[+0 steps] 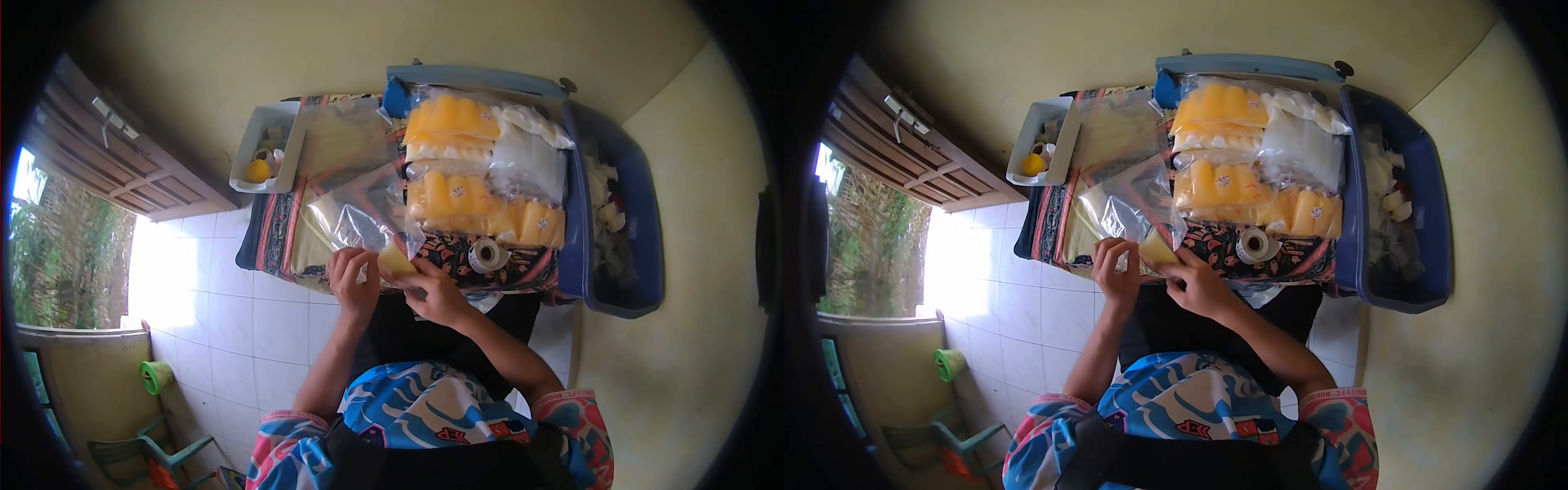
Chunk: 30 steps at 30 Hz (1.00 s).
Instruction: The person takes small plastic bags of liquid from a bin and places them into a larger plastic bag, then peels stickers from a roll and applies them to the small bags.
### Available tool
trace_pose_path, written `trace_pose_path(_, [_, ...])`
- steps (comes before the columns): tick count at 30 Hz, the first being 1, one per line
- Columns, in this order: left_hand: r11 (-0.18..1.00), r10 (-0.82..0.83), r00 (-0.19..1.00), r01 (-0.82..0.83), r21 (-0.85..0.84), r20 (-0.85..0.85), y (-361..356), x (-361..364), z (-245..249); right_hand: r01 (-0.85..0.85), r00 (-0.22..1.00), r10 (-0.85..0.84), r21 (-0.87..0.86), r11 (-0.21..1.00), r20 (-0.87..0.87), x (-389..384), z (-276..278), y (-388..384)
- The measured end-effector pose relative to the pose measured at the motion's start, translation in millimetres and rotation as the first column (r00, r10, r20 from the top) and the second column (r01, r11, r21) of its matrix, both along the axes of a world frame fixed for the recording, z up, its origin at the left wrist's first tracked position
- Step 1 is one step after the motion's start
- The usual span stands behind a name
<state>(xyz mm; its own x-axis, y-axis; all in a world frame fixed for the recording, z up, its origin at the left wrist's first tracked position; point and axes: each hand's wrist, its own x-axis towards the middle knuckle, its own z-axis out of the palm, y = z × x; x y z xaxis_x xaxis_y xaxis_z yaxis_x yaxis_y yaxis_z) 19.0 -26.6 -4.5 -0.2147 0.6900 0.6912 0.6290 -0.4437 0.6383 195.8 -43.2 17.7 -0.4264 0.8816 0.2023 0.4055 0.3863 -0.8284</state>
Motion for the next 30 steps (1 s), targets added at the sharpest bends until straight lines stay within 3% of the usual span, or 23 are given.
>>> trace_pose_path(1, [1.0,-0.001,1.0,0.001,0.004,0.003,0,-1,0,0.02,1.0,-0.02,-0.013,1.0,0.021,-7,1,4])
trace_pose_path(5, [1.0,-0.016,1.0,0.017,0.024,-0.015,1,-3,1,0.072,0.997,-0.073,0.236,0.969,-0.006,-36,0,24])
trace_pose_path(8, [0.999,-0.02,0.998,0.023,0.041,-0.059,1,-5,5,0.044,0.976,-0.072,0.135,0.99,0.206,-46,-8,39])
trace_pose_path(11, [0.999,-0.032,0.999,0.034,0.034,-0.044,0,-6,0,-0.068,0.956,0.029,0.125,0.99,0.293,-52,-43,68])
trace_pose_path(15, [0.999,-0.032,0.999,0.033,0.024,-0.022,-1,-7,0,0.043,0.996,-0.034,0.11,0.993,-0.086,-67,-21,74])
trace_pose_path(18, [0.999,-0.036,0.999,0.036,0.029,-0.015,-1,-7,0,0.021,1.0,-0.021,0.108,0.994,-0.006,-70,-38,82])
trace_pose_path(21, [0.997,-0.062,0.998,0.062,0.038,-0.011,-1,-7,2,0.052,0.973,-0.055,-0.019,0.998,-0.226,-76,-47,91])
trace_pose_path(25, [0.997,-0.076,0.997,0.077,0.027,-0.014,-3,-6,0,0.1,0.969,-0.08,0.072,0.992,-0.235,-79,-56,95])
trace_pose_path(30, [0.997,-0.075,0.997,0.076,0.018,-0.017,-5,-5,-2,0.052,0.943,-0.047,0.006,0.999,-0.329,-80,-75,100])
